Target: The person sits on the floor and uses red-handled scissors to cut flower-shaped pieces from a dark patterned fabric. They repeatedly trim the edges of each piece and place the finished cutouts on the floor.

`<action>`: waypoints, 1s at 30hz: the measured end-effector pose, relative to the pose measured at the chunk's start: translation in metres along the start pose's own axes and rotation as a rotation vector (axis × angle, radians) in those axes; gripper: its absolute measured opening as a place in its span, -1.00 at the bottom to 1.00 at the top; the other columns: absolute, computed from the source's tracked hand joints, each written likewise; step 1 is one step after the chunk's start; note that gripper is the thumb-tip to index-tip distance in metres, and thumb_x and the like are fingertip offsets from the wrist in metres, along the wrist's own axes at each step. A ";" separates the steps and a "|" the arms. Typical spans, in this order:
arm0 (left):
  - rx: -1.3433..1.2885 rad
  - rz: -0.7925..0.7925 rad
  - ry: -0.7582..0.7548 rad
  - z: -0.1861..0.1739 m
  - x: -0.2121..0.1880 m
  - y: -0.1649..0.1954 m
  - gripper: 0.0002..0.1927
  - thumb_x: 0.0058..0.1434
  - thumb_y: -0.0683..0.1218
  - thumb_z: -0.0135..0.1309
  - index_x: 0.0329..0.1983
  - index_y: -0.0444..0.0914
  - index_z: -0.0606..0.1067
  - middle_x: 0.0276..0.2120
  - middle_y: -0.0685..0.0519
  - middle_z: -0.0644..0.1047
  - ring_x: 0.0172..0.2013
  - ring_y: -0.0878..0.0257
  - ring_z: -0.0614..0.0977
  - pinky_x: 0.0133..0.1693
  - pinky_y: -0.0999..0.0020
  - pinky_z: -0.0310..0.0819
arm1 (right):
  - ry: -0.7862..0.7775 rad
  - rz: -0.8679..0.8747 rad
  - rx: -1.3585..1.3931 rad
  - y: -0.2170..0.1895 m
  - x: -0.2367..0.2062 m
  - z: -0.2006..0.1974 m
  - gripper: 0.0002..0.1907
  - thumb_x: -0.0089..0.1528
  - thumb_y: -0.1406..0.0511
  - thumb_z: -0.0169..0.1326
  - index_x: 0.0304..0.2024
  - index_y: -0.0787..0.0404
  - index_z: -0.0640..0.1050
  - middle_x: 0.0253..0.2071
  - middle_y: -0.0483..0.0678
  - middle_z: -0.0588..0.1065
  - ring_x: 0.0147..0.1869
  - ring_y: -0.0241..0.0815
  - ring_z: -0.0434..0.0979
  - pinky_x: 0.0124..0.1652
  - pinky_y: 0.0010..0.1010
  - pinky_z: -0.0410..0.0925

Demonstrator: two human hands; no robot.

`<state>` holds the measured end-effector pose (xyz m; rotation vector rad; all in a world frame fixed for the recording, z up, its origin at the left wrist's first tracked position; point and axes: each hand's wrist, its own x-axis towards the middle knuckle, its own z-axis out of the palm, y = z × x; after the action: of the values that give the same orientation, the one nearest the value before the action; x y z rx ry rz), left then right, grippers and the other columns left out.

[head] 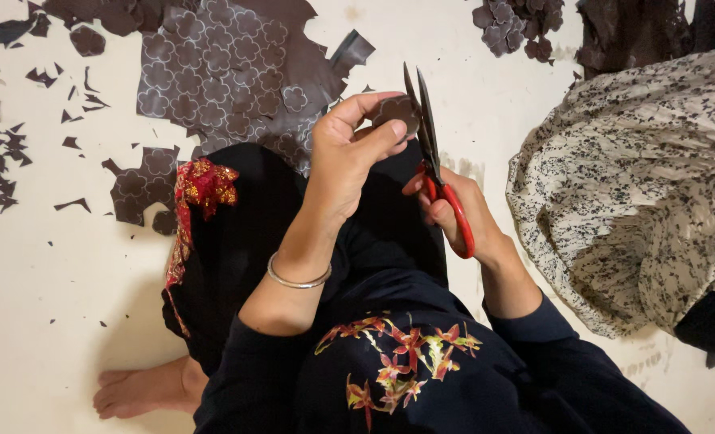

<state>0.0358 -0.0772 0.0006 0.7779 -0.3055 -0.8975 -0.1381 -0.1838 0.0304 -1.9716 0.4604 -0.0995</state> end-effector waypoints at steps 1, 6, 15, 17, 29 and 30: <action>0.012 0.006 0.001 0.000 0.000 0.000 -0.71 0.29 -0.28 0.17 0.08 -0.41 0.55 -0.13 -0.01 0.64 -0.17 0.32 0.68 -0.10 0.42 0.65 | -0.003 0.004 0.004 0.000 0.001 0.000 -0.02 0.18 -0.46 -0.19 -0.11 0.32 0.51 -0.45 -0.25 0.31 -0.42 -0.43 0.34 -0.38 -0.57 0.28; 0.029 0.005 -0.003 -0.001 0.000 0.000 -0.71 0.28 -0.27 0.17 0.07 -0.41 0.55 -0.17 -0.02 0.65 -0.20 0.30 0.70 -0.13 0.44 0.63 | -0.007 0.033 0.031 0.002 -0.001 0.000 -0.02 0.15 -0.48 -0.20 -0.16 0.30 0.49 -0.47 -0.23 0.29 -0.44 -0.41 0.34 -0.41 -0.57 0.28; -0.014 0.022 -0.023 0.003 -0.001 -0.001 -0.76 0.30 -0.27 0.18 0.02 -0.41 0.55 -0.21 -0.03 0.65 -0.23 0.31 0.68 -0.13 0.43 0.63 | -0.030 0.006 0.015 -0.001 -0.002 0.003 -0.08 0.17 -0.49 -0.29 -0.29 0.22 0.39 -0.49 -0.21 0.28 -0.50 -0.38 0.34 -0.47 -0.55 0.26; -0.014 0.018 -0.023 0.002 -0.001 -0.001 -0.78 0.30 -0.26 0.18 0.00 -0.41 0.55 -0.22 -0.02 0.65 -0.24 0.31 0.68 -0.14 0.44 0.62 | -0.025 0.001 0.014 0.000 -0.002 0.004 -0.09 0.17 -0.49 -0.30 -0.31 0.22 0.38 -0.50 -0.21 0.29 -0.50 -0.39 0.34 -0.48 -0.55 0.25; -0.008 0.042 -0.034 -0.001 0.001 -0.005 -0.82 0.29 -0.30 0.17 -0.05 -0.42 0.58 -0.27 0.00 0.64 -0.28 0.34 0.63 -0.18 0.45 0.56 | -0.036 0.021 0.074 0.014 -0.006 0.002 -0.13 0.15 -0.48 -0.24 -0.38 0.18 0.31 -0.56 -0.23 0.24 -0.54 -0.42 0.25 -0.53 -0.58 0.21; -0.006 0.036 -0.029 -0.001 0.001 -0.005 -0.82 0.28 -0.30 0.17 -0.05 -0.42 0.58 -0.27 0.00 0.64 -0.28 0.34 0.63 -0.18 0.45 0.56 | -0.039 0.021 0.084 0.016 -0.006 0.002 -0.13 0.16 -0.48 -0.23 -0.38 0.18 0.31 -0.57 -0.23 0.23 -0.54 -0.42 0.25 -0.54 -0.58 0.21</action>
<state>0.0338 -0.0791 -0.0041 0.7525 -0.3412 -0.8756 -0.1479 -0.1857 0.0165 -1.8823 0.4444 -0.0665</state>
